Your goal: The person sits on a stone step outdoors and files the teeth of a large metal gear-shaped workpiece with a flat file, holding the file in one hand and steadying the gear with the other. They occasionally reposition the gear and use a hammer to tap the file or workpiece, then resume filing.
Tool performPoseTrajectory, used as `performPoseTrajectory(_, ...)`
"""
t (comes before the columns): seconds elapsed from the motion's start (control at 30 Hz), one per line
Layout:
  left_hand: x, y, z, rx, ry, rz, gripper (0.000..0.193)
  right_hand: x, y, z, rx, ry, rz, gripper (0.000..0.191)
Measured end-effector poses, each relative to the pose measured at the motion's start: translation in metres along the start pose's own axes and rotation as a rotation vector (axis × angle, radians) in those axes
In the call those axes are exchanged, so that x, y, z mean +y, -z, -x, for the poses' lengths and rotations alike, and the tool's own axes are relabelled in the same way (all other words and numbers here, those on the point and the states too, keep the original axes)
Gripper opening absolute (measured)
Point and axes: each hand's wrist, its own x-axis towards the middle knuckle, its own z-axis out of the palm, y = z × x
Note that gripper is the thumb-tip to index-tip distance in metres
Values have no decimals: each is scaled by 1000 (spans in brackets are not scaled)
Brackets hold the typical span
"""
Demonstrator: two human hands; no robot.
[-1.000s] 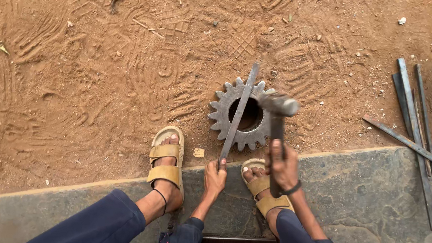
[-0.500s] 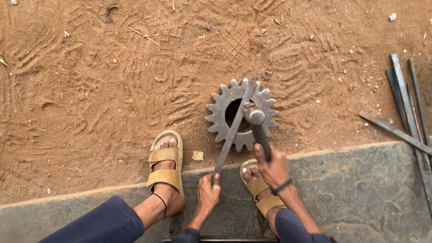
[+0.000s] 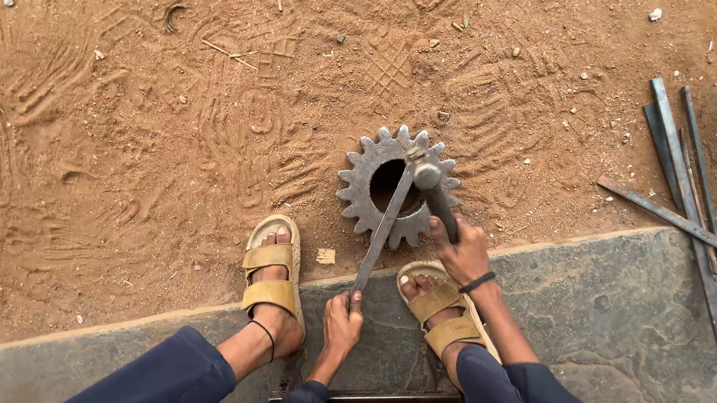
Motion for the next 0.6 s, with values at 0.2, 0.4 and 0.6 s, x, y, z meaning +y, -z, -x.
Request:
performPoseTrajectory(0.2, 11, -1, -7, -76, 55, 79, 46, 21, 12, 29, 122, -38, 1, 68)
performPoseTrajectory(0.4, 25, -21, -43, -561, 393, 667, 58, 41, 4, 59, 93, -154, 44, 62)
performPoseTrajectory(0.6, 31, 2, -68, -988, 616, 1148, 67, 60, 1, 64, 71, -194, 70, 59)
